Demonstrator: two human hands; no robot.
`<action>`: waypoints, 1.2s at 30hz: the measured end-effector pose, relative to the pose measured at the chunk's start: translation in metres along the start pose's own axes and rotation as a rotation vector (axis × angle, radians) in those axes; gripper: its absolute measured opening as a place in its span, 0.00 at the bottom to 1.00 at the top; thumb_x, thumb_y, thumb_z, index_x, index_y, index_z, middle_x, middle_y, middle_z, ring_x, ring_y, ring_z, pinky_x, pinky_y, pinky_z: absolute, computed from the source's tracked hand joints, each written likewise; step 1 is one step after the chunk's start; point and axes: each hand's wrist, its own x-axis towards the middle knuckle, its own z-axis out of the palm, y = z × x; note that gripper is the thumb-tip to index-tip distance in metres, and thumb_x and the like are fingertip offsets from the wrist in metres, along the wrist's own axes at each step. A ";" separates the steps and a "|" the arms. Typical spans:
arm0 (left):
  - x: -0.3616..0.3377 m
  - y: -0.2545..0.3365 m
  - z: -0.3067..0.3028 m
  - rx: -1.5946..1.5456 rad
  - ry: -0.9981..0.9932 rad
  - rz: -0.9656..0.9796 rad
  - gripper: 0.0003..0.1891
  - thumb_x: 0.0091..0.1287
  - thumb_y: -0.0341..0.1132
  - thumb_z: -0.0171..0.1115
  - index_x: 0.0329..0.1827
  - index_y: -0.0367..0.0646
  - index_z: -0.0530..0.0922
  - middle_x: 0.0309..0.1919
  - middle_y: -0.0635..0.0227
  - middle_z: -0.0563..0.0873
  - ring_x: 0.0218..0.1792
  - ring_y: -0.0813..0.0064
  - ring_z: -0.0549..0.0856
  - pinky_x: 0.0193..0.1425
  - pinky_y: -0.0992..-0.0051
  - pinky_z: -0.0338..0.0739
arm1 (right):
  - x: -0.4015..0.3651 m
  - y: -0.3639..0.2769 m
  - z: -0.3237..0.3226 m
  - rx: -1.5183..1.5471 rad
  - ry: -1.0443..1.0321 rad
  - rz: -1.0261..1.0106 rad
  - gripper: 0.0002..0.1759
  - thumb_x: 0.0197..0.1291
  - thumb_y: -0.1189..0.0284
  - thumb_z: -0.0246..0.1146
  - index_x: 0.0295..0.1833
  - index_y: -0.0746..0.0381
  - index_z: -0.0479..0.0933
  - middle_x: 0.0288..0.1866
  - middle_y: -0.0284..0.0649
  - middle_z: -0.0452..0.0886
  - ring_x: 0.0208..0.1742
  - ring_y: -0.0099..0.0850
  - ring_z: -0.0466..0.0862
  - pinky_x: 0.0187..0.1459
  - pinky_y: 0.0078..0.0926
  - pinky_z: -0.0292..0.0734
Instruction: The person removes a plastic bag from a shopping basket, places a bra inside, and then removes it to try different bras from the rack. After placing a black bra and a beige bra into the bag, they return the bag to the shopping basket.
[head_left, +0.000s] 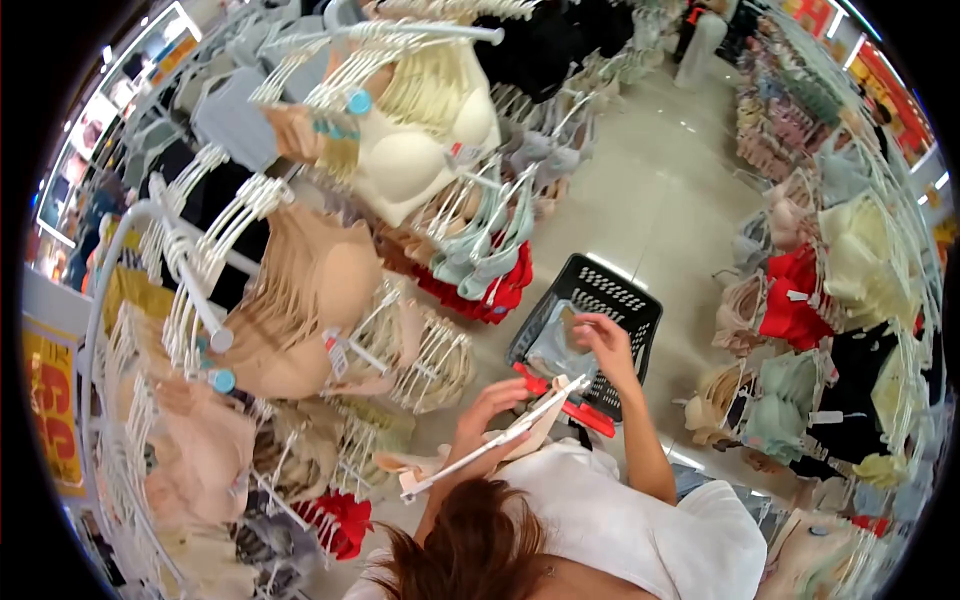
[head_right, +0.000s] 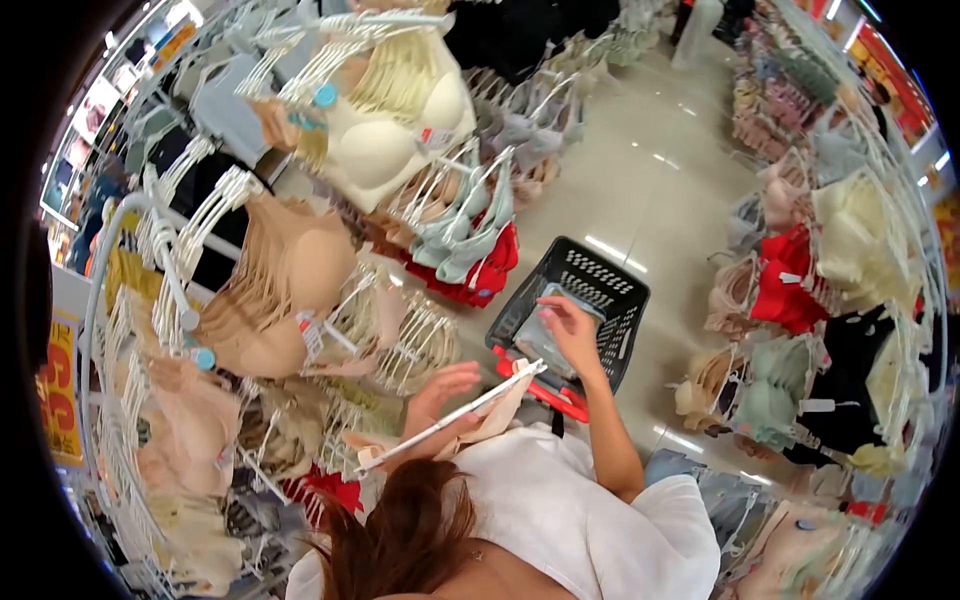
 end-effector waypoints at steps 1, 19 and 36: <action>0.005 0.000 -0.005 0.223 -0.050 0.003 0.32 0.49 0.26 0.71 0.59 0.39 0.69 0.62 0.59 0.69 0.60 0.65 0.73 0.63 0.68 0.66 | -0.001 -0.018 -0.008 -0.007 0.013 -0.081 0.14 0.58 0.76 0.59 0.51 0.65 0.75 0.50 0.37 0.79 0.49 0.25 0.78 0.50 0.22 0.73; 0.059 -0.057 0.002 -0.544 -0.689 -0.373 0.39 0.59 0.46 0.67 0.68 0.37 0.58 0.68 0.58 0.61 0.70 0.66 0.59 0.72 0.65 0.51 | -0.099 -0.094 0.024 -0.453 0.268 -0.005 0.15 0.45 0.71 0.67 0.43 0.58 0.81 0.32 0.44 0.83 0.31 0.37 0.84 0.35 0.30 0.76; 0.108 -0.153 -0.033 0.151 -0.198 -0.567 0.12 0.68 0.32 0.54 0.52 0.37 0.76 0.48 0.67 0.80 0.51 0.79 0.77 0.56 0.80 0.68 | -0.122 -0.022 -0.097 -0.890 0.943 0.137 0.10 0.59 0.75 0.59 0.46 0.63 0.79 0.28 0.43 0.80 0.19 0.30 0.74 0.24 0.25 0.68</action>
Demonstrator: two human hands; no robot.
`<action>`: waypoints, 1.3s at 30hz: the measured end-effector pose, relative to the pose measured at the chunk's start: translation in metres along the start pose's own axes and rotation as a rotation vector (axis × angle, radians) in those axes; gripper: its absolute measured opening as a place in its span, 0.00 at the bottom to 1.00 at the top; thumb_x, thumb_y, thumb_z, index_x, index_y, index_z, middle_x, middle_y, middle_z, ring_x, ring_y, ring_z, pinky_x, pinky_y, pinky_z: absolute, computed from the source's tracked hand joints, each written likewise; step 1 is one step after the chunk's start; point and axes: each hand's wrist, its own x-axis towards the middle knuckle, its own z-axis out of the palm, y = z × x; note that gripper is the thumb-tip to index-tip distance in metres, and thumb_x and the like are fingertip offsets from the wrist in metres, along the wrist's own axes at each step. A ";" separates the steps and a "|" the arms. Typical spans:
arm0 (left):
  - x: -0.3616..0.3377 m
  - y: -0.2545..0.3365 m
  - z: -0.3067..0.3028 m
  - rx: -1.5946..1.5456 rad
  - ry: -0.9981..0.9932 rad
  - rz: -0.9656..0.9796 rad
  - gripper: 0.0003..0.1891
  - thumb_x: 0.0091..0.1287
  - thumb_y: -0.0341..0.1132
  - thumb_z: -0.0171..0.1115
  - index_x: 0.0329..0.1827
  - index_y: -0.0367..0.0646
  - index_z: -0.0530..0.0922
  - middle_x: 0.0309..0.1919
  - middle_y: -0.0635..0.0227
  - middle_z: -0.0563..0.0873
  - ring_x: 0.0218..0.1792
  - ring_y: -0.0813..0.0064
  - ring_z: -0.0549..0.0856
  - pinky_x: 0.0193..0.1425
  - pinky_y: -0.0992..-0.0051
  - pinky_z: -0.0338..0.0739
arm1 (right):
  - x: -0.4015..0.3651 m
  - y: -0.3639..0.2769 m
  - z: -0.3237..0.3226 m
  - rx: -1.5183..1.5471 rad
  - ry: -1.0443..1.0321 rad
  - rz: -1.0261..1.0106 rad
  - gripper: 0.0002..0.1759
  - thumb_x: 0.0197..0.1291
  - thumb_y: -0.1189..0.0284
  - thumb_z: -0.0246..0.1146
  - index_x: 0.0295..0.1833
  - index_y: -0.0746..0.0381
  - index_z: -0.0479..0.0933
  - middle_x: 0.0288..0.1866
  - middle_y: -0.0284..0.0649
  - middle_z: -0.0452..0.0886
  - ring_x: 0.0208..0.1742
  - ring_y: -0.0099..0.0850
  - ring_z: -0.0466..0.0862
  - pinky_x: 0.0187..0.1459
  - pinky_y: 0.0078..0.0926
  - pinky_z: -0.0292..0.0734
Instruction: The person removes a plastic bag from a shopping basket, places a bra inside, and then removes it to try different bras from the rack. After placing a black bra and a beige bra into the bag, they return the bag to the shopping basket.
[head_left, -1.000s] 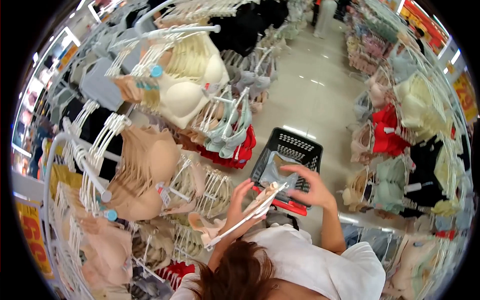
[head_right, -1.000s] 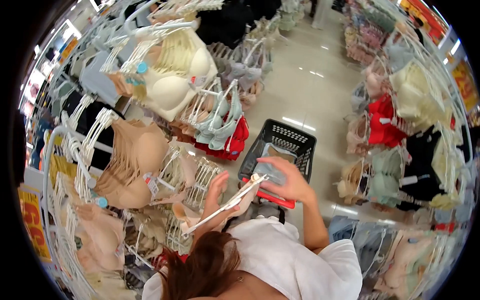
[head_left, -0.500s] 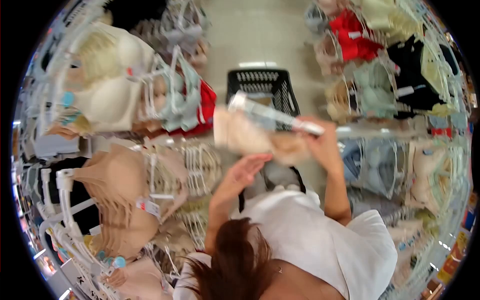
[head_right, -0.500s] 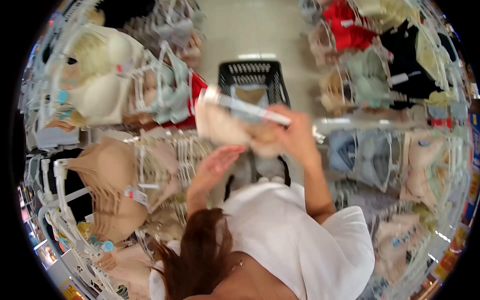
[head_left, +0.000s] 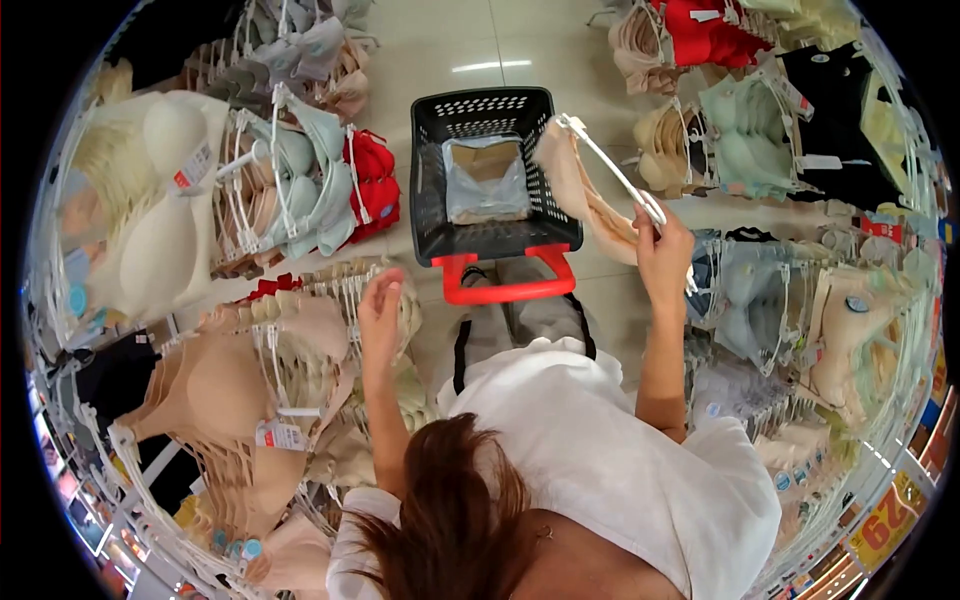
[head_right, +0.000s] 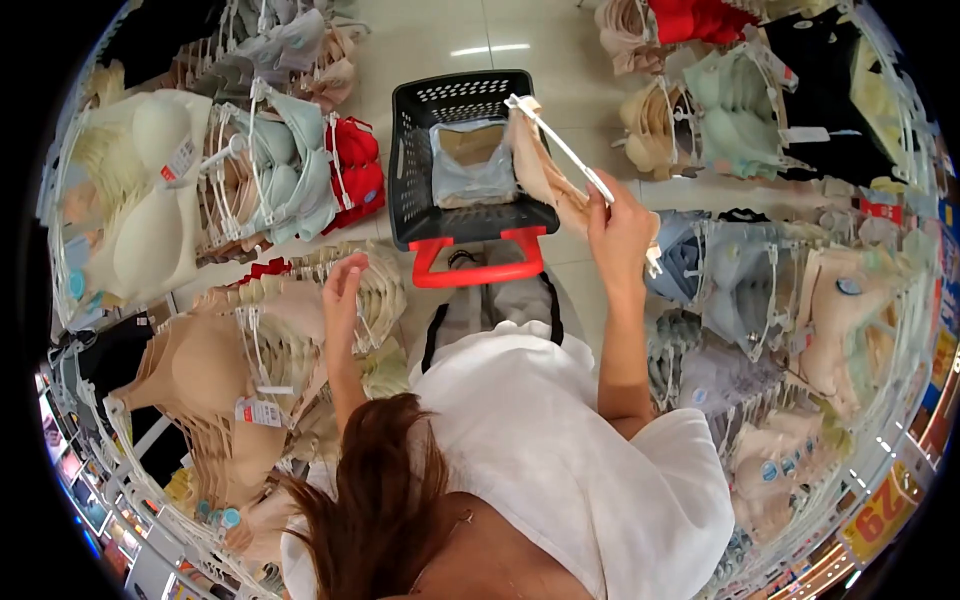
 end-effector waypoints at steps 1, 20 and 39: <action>0.012 -0.002 0.004 0.022 -0.019 0.005 0.12 0.68 0.32 0.54 0.51 0.37 0.76 0.47 0.67 0.81 0.50 0.79 0.77 0.55 0.80 0.68 | 0.008 0.006 0.000 -0.002 -0.007 0.005 0.10 0.59 0.75 0.59 0.46 0.63 0.79 0.28 0.43 0.80 0.19 0.30 0.74 0.24 0.25 0.68; 0.392 -0.230 0.139 0.482 -0.134 0.005 0.15 0.66 0.40 0.49 0.36 0.39 0.81 0.31 0.55 0.84 0.39 0.55 0.83 0.42 0.66 0.75 | -0.011 0.096 0.127 0.085 -0.368 0.285 0.24 0.43 0.87 0.59 0.49 0.61 0.80 0.29 0.43 0.78 0.27 0.35 0.79 0.31 0.27 0.73; 0.379 -0.380 0.160 1.391 -0.986 0.264 0.09 0.55 0.32 0.56 0.38 0.43 0.79 0.35 0.57 0.84 0.38 0.58 0.84 0.44 0.61 0.77 | -0.025 0.115 0.162 0.147 -0.312 0.596 0.09 0.59 0.80 0.57 0.43 0.69 0.79 0.28 0.41 0.81 0.24 0.23 0.76 0.27 0.18 0.68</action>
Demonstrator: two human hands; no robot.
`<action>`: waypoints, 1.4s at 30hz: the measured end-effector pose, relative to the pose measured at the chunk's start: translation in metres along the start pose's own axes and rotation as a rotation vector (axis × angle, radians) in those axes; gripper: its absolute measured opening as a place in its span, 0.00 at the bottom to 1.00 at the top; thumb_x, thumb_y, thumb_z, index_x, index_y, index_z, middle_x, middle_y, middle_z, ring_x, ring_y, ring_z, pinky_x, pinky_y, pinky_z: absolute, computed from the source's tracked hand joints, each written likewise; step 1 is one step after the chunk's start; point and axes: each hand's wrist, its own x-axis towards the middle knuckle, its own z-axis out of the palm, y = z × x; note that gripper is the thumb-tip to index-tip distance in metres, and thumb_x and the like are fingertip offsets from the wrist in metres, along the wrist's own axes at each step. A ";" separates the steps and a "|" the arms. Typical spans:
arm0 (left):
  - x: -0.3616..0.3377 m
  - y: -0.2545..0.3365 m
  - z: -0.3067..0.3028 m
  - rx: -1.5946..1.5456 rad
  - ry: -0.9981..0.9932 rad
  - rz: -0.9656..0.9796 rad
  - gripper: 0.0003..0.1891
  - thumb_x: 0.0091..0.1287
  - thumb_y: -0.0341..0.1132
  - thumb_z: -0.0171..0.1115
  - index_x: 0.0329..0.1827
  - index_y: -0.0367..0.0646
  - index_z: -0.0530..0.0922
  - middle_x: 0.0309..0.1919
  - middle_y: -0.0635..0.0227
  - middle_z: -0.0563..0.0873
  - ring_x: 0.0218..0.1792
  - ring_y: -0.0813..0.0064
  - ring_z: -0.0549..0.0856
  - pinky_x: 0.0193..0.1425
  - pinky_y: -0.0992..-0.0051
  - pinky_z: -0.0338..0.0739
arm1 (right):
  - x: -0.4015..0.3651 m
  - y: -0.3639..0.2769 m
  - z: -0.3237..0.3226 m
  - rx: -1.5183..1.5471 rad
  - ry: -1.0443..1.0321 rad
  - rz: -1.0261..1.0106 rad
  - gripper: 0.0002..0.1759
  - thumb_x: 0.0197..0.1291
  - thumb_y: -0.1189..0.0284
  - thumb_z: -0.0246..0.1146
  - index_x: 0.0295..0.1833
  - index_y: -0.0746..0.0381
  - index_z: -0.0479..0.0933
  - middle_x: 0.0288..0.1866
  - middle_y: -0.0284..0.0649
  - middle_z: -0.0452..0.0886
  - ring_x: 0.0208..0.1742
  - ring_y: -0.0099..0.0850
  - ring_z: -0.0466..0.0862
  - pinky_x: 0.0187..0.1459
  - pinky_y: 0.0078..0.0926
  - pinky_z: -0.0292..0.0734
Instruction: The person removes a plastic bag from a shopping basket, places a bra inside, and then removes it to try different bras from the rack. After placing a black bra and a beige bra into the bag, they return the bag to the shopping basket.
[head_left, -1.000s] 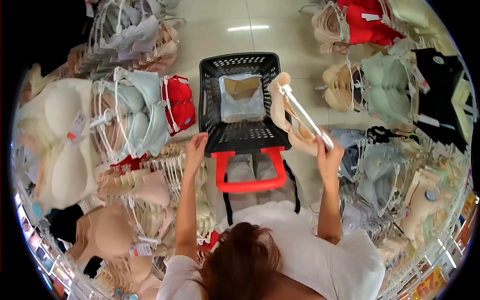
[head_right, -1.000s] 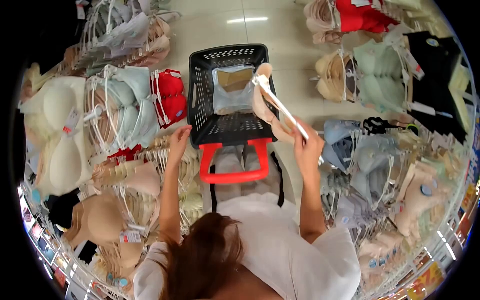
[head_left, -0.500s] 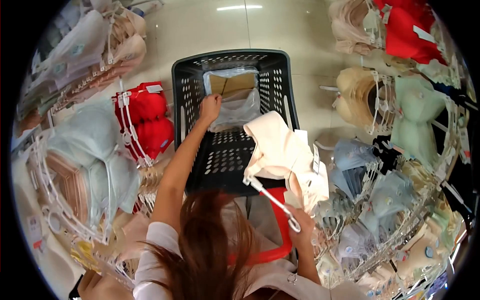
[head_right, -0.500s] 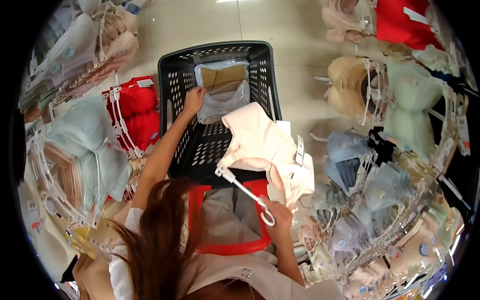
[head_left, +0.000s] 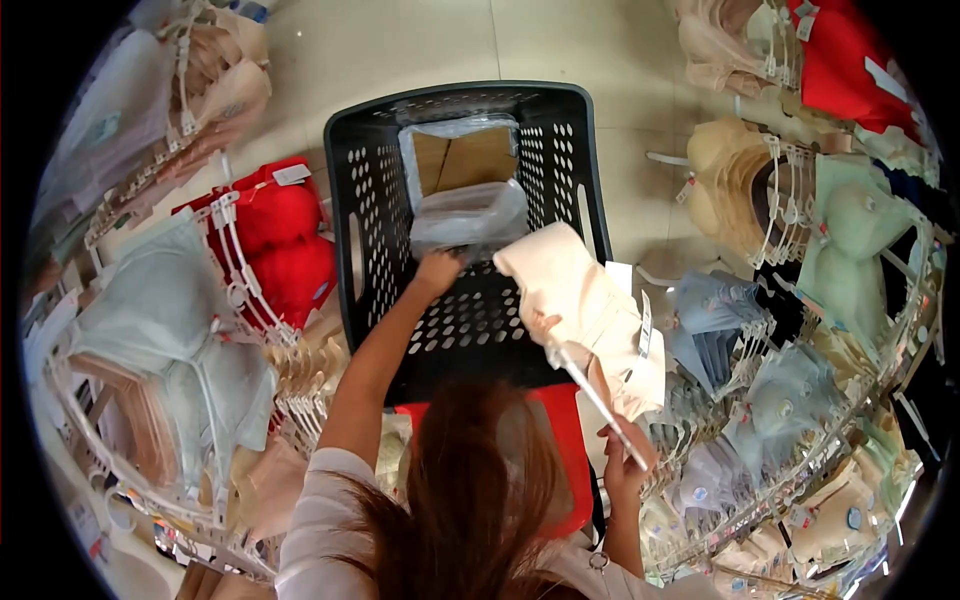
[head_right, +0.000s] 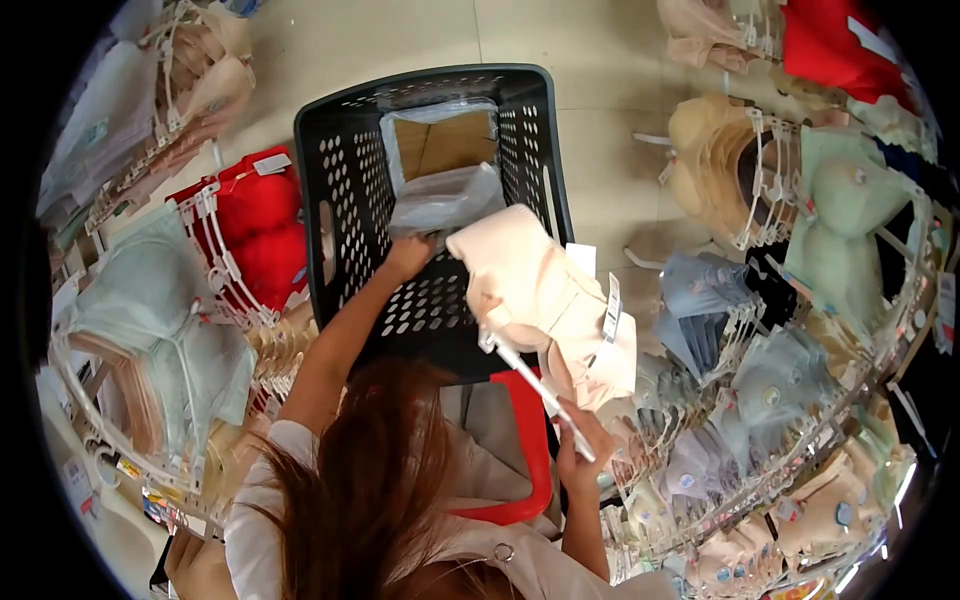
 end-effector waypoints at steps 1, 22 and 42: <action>-0.018 0.015 -0.012 -0.022 0.008 0.037 0.09 0.55 0.32 0.55 0.38 0.43 0.79 0.35 0.58 0.84 0.38 0.59 0.84 0.42 0.64 0.78 | 0.001 -0.002 -0.001 0.040 0.045 -0.025 0.10 0.61 0.77 0.56 0.45 0.67 0.79 0.26 0.36 0.80 0.20 0.16 0.70 0.22 0.13 0.62; -0.408 0.236 -0.365 0.330 0.937 0.568 0.10 0.46 0.32 0.63 0.34 0.49 0.78 0.21 0.75 0.70 0.23 0.78 0.75 0.24 0.77 0.70 | 0.034 -0.316 -0.197 0.137 0.160 -0.901 0.13 0.60 0.69 0.63 0.45 0.67 0.80 0.16 0.24 0.67 0.19 0.12 0.61 0.19 0.15 0.54; -0.555 0.260 -0.401 0.681 1.509 0.489 0.09 0.45 0.40 0.71 0.25 0.49 0.80 0.21 0.75 0.78 0.24 0.75 0.79 0.32 0.72 0.74 | -0.044 -0.441 -0.188 0.802 -1.328 -0.823 0.24 0.69 0.56 0.48 0.53 0.66 0.72 0.18 0.26 0.66 0.14 0.12 0.58 0.15 0.10 0.51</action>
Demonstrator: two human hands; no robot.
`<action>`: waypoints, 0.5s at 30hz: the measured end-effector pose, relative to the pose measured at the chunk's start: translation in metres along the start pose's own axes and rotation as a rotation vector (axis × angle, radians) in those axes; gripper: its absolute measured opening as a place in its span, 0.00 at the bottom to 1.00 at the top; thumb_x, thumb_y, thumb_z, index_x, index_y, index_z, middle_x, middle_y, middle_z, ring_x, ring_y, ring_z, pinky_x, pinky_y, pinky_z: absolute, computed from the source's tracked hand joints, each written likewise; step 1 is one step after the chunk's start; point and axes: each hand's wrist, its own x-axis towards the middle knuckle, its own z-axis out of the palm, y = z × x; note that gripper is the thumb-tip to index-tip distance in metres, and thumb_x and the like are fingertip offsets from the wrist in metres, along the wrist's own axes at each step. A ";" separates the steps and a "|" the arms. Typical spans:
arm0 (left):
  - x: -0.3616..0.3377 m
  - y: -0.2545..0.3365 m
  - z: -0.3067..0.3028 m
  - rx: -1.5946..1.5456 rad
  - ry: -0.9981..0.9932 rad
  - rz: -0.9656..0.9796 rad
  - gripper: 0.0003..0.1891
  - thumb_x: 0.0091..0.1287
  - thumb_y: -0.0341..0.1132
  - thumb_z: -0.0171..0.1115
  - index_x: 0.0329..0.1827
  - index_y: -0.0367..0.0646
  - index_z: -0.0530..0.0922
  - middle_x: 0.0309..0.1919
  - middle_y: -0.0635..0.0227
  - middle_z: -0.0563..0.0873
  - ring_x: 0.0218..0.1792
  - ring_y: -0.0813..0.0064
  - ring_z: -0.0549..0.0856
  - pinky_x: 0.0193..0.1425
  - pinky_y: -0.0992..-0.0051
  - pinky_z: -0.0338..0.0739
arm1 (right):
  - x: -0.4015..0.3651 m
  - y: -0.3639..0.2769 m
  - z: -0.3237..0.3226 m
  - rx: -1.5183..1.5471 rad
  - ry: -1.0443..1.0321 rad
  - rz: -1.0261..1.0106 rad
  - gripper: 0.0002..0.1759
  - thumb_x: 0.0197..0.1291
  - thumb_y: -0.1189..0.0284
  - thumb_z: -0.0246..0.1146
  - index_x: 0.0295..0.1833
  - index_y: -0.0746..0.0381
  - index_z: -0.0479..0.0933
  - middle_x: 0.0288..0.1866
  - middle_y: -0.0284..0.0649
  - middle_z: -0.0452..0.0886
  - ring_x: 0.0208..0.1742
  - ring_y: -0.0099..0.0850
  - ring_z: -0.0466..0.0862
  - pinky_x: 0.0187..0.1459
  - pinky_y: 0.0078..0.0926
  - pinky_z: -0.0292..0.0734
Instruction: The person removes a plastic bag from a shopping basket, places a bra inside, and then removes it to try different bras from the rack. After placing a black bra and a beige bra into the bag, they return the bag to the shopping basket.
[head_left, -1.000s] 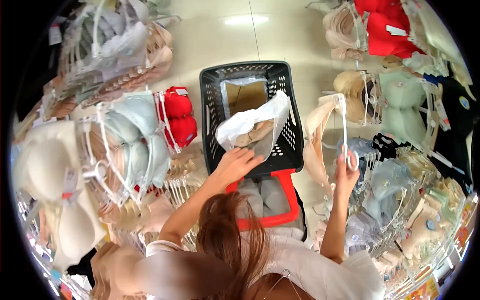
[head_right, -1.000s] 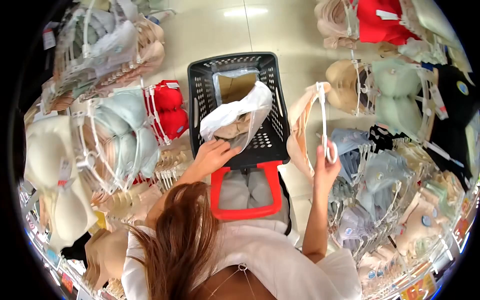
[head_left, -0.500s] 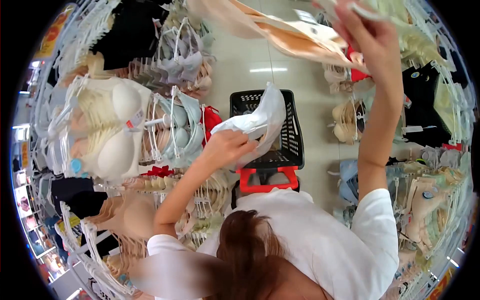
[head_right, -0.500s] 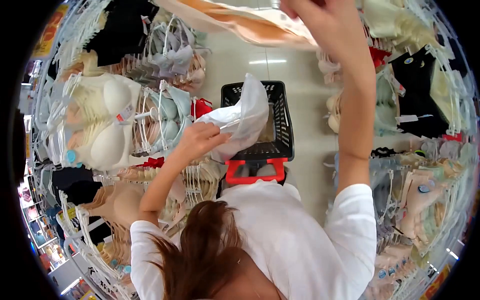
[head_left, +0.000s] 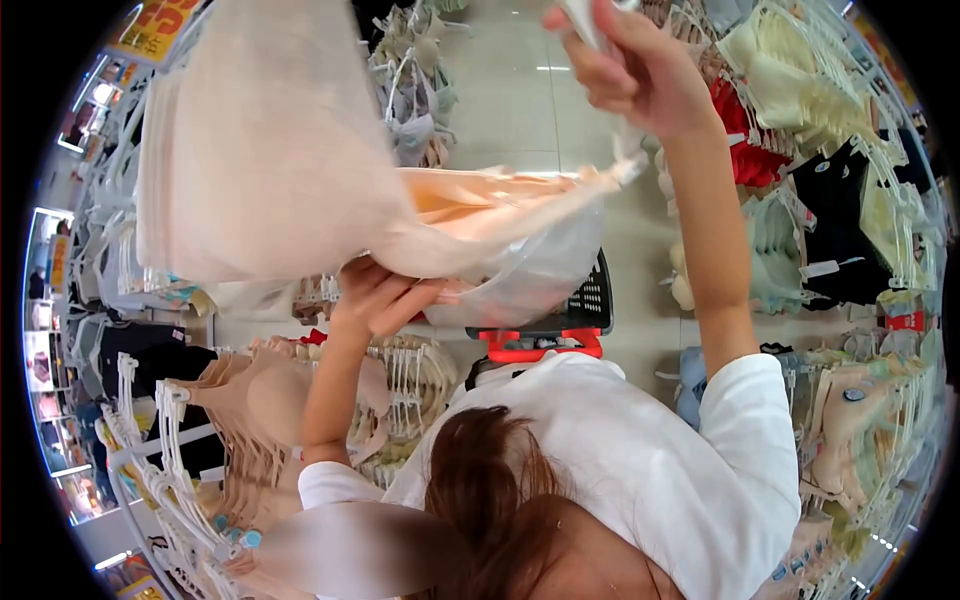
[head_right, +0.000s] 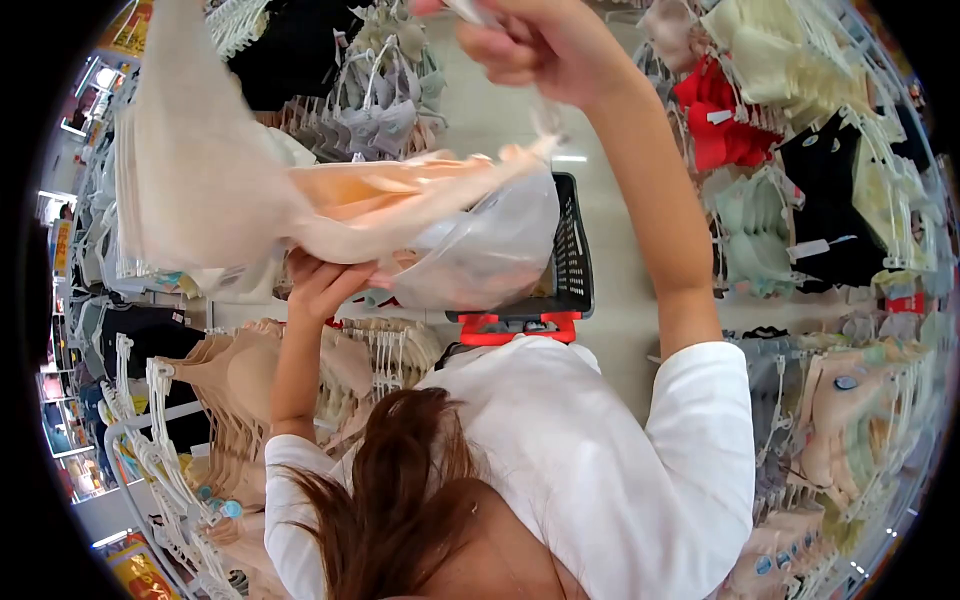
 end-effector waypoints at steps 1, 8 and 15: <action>-0.003 0.001 -0.006 0.087 0.052 0.000 0.09 0.45 0.40 0.71 0.24 0.49 0.80 0.19 0.75 0.78 0.23 0.75 0.79 0.33 0.72 0.73 | -0.005 0.002 -0.008 0.062 -0.090 -0.004 0.22 0.70 0.59 0.47 0.53 0.67 0.73 0.20 0.27 0.69 0.16 0.11 0.62 0.16 0.08 0.55; 0.002 0.005 -0.031 0.077 0.087 -0.001 0.19 0.46 0.44 0.74 0.21 0.42 0.73 0.13 0.74 0.69 0.14 0.77 0.71 0.17 0.81 0.62 | -0.055 0.025 -0.010 0.088 -0.089 0.244 0.24 0.71 0.56 0.44 0.47 0.68 0.71 0.15 0.29 0.62 0.11 0.13 0.54 0.10 0.12 0.47; 0.001 0.012 -0.041 0.081 -0.031 0.071 0.21 0.48 0.45 0.74 0.16 0.43 0.70 0.12 0.76 0.65 0.13 0.79 0.66 0.16 0.83 0.55 | -0.086 0.019 0.009 -0.229 0.138 0.071 0.26 0.71 0.57 0.45 0.50 0.71 0.73 0.15 0.27 0.61 0.13 0.12 0.55 0.14 0.13 0.46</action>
